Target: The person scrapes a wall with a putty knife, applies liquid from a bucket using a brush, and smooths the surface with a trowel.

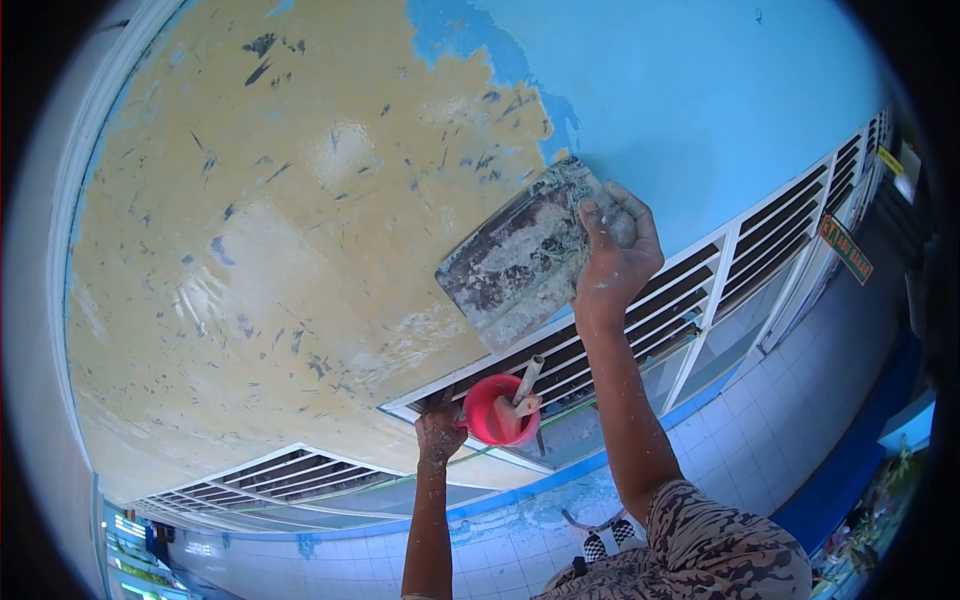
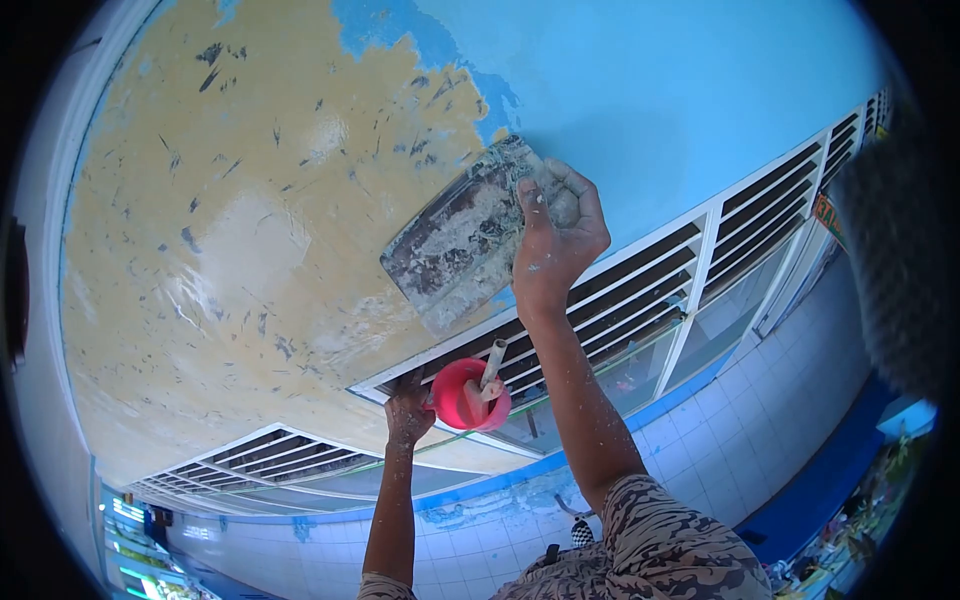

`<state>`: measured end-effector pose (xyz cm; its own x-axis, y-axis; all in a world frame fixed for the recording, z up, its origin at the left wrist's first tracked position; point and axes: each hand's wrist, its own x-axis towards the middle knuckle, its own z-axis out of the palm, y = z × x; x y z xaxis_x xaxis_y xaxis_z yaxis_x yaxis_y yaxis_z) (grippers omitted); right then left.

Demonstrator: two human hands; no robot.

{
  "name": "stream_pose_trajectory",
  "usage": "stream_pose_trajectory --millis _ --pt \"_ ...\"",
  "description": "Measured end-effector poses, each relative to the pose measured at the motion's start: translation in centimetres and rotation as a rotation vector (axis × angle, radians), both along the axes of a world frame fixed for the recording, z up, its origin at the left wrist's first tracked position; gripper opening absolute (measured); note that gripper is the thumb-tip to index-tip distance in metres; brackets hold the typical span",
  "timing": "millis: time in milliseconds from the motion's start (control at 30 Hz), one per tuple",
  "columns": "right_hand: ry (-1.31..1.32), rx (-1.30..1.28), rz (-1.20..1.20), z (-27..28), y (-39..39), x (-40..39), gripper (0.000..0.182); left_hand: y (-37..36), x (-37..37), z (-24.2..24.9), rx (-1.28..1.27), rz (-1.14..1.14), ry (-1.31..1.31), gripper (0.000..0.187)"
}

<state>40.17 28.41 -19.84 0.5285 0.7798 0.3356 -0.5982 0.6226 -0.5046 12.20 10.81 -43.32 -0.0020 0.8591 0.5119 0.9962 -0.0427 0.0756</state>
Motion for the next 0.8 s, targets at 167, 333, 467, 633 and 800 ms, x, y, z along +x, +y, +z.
stream_pose_trajectory --millis 167,333,467,633,800 --pt "-0.019 0.032 -0.023 -0.2 0.3 0.3 0.028 -0.4 -0.1 -0.3 -0.118 0.060 -0.024 0.014" --pt "0.015 0.017 0.004 2.1 0.7 0.2 0.027 0.0 -0.1 0.1 -0.084 0.044 -0.022 0.014" --pt "0.023 0.053 0.017 1.6 0.5 0.2 0.027 -0.4 0.1 0.0 -0.070 0.032 -0.004 0.012" --pt "-0.021 0.041 -0.049 1.0 0.6 0.0 0.027 -0.3 0.2 0.3 -0.068 0.029 0.004 0.012" --pt "-0.015 0.041 -0.042 0.7 0.4 0.1 0.027 -0.1 -0.2 -0.1 -0.049 0.025 0.008 0.012"
